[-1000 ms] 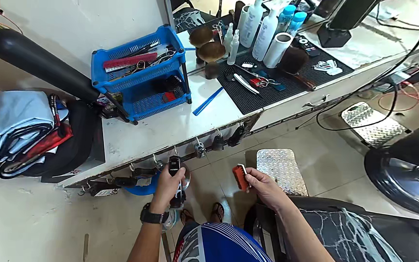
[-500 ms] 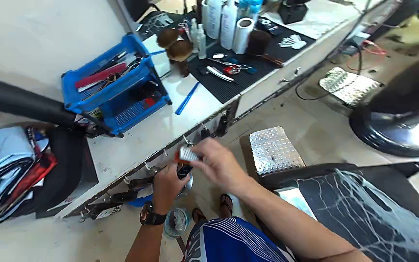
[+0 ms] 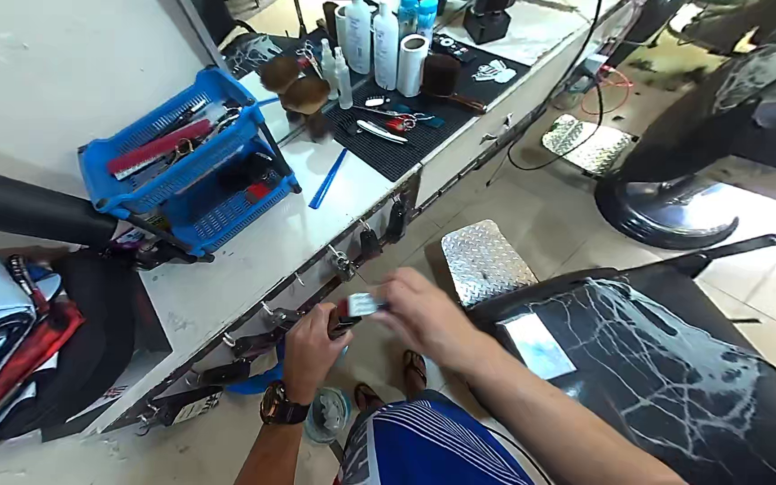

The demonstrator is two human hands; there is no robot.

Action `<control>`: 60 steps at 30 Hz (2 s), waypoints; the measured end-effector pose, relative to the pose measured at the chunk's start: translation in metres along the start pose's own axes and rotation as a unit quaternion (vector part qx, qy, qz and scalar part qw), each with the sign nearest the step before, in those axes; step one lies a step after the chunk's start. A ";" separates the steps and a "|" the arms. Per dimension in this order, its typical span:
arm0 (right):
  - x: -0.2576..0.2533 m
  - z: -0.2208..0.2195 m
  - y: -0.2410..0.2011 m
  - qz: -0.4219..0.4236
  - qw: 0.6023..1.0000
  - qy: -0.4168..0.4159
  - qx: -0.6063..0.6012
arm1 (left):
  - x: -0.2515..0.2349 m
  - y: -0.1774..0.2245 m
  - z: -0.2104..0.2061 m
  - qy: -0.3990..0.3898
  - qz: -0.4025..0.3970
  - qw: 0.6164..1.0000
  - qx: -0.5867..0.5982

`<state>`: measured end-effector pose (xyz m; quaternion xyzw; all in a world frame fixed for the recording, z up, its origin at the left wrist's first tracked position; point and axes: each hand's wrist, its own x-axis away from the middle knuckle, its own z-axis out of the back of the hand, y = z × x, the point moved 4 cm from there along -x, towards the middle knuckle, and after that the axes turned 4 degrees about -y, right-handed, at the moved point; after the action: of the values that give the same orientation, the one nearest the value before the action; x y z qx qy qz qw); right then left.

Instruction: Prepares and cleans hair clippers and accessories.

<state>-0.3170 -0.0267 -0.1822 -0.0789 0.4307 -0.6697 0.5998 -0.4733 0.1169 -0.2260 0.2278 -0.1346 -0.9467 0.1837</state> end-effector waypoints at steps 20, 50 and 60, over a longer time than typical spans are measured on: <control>0.022 -0.011 0.046 -0.047 0.995 -0.090 -0.016 | 0.025 0.008 -0.023 0.003 0.110 0.992 0.061; 0.104 -0.012 0.172 -0.280 0.892 -0.219 -0.278 | 0.007 -0.049 -0.032 -0.098 0.502 0.748 0.422; 0.116 0.007 0.190 -0.290 0.905 -0.162 -0.267 | -0.010 -0.064 -0.123 0.129 0.468 0.843 0.234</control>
<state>-0.2038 -0.1143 -0.3534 -0.4646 0.4483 -0.6524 0.3969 -0.4244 0.1573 -0.3497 0.2939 -0.4174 -0.6512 0.5615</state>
